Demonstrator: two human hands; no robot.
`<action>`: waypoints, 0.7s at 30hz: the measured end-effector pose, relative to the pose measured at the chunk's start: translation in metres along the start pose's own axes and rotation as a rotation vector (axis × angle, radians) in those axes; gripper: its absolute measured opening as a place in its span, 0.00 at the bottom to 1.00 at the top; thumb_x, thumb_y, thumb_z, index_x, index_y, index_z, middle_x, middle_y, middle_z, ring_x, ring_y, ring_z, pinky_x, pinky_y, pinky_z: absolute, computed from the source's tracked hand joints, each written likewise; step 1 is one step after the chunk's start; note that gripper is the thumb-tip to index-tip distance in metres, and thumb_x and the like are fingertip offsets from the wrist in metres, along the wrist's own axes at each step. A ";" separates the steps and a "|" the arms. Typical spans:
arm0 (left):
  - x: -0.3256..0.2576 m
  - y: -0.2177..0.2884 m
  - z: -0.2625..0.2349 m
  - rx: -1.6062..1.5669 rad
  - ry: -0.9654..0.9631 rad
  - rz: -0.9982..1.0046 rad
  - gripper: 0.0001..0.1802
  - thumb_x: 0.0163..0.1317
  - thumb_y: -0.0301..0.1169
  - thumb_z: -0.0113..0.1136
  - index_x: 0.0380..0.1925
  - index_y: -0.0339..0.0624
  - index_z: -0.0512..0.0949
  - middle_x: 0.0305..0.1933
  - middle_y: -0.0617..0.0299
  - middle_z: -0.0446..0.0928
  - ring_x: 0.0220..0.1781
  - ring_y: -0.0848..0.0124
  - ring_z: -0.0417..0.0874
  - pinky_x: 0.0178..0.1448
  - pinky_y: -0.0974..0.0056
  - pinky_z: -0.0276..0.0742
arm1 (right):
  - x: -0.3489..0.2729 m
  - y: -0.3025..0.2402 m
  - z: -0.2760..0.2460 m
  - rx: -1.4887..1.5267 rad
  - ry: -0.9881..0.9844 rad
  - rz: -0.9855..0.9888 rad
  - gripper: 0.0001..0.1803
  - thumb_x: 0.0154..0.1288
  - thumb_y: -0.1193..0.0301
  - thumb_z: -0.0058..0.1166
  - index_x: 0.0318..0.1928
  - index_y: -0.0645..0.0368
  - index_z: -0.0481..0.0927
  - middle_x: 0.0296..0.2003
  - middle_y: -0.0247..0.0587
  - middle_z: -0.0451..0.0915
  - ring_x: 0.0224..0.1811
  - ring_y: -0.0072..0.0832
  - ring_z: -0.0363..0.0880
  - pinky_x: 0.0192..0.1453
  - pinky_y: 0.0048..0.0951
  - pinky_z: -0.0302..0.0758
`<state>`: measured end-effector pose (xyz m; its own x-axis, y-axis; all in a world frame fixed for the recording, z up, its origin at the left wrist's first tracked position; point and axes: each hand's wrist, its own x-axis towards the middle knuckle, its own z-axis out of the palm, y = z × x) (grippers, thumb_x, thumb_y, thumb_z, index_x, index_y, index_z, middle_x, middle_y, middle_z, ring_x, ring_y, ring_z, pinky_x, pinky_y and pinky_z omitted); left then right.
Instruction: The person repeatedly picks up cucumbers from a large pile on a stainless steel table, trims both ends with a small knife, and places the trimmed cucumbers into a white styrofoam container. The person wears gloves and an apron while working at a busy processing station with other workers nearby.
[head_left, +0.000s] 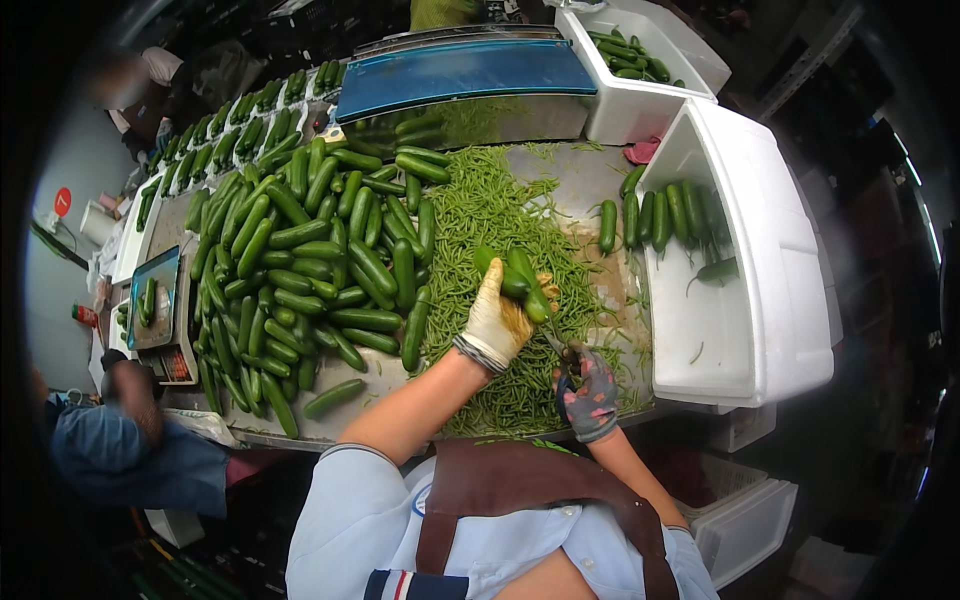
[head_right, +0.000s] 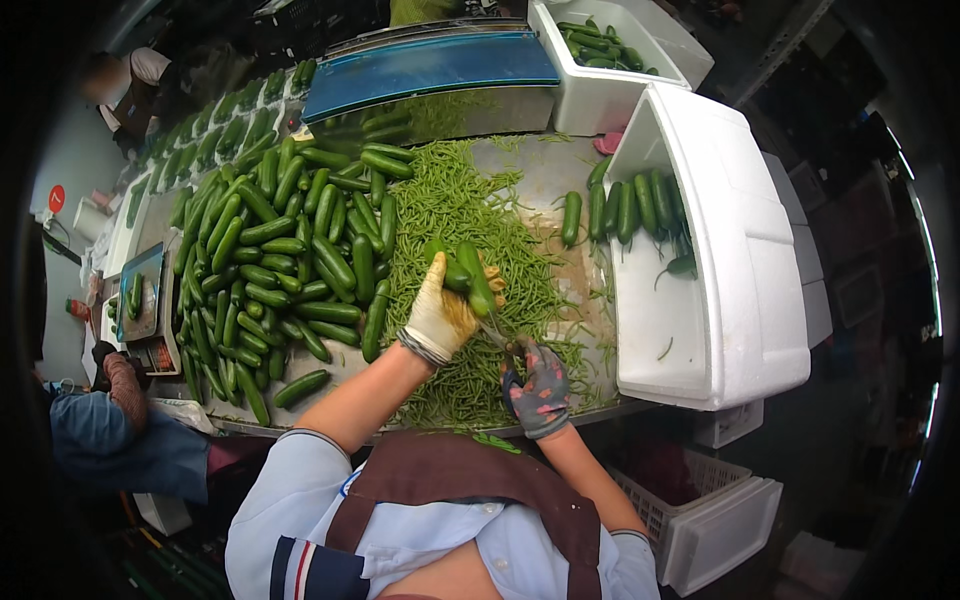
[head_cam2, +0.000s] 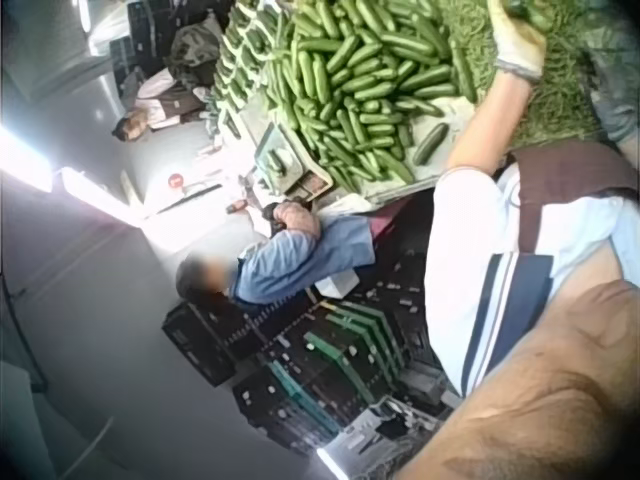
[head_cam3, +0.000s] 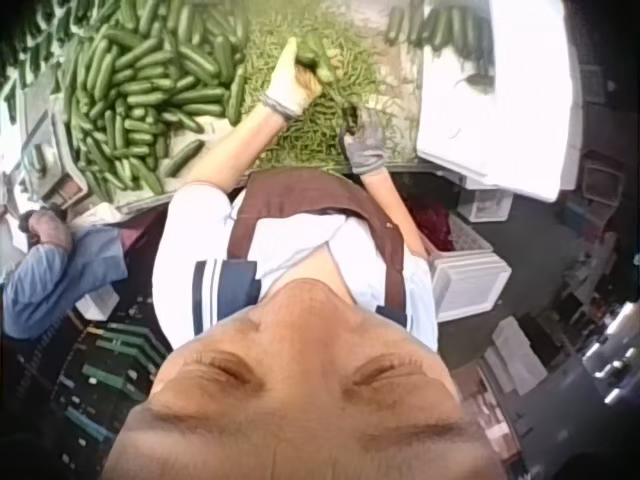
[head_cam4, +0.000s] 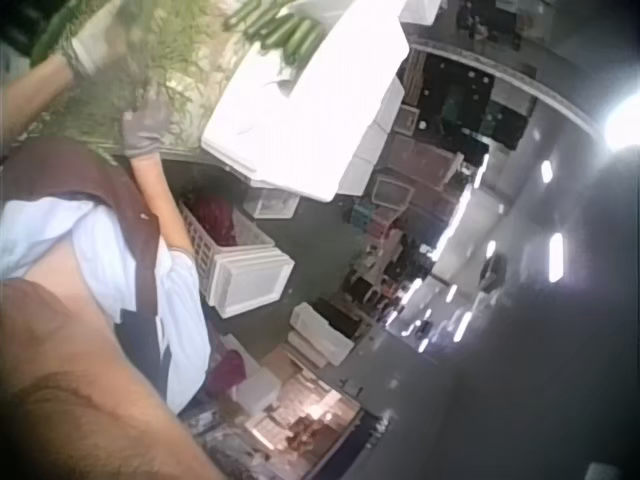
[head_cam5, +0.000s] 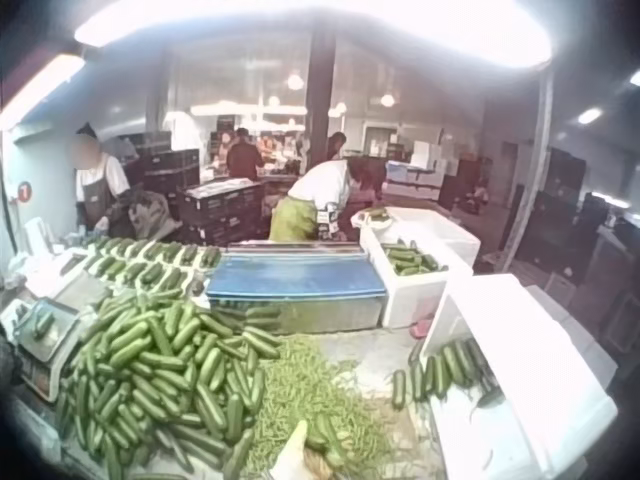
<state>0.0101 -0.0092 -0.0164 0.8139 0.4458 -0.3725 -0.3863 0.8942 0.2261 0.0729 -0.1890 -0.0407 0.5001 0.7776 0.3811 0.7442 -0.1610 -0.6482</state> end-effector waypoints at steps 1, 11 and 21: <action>-0.003 -0.004 0.001 0.033 0.004 0.019 0.31 0.59 0.55 0.44 0.51 0.40 0.64 0.44 0.51 0.72 0.45 0.59 0.74 0.50 0.54 0.72 | 0.001 0.001 0.005 -0.022 0.041 -0.027 0.21 0.47 0.72 0.56 0.45 0.64 0.73 0.35 0.49 0.74 0.35 0.43 0.73 0.39 0.34 0.71; -0.012 -0.018 -0.009 0.080 0.063 0.120 0.29 0.59 0.53 0.47 0.51 0.44 0.64 0.45 0.54 0.72 0.43 0.61 0.75 0.47 0.57 0.73 | 0.001 0.028 0.030 2.134 -0.155 0.884 0.16 0.61 0.68 0.42 0.48 0.62 0.68 0.39 0.49 0.73 0.33 0.34 0.74 0.28 0.30 0.75; -0.069 0.241 0.000 1.395 0.510 1.163 0.24 0.56 0.44 0.56 0.47 0.39 0.67 0.40 0.59 0.73 0.38 0.70 0.72 0.45 0.64 0.69 | -0.074 0.121 0.050 2.582 -0.419 1.056 0.18 0.62 0.53 0.43 0.51 0.41 0.67 0.44 0.60 0.67 0.32 0.41 0.74 0.26 0.37 0.76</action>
<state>-0.1391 0.1756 0.0638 0.1506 0.9259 0.3465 0.2190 -0.3731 0.9016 0.1041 -0.2356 -0.1801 -0.0835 0.9898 -0.1154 -0.9456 -0.0421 0.3227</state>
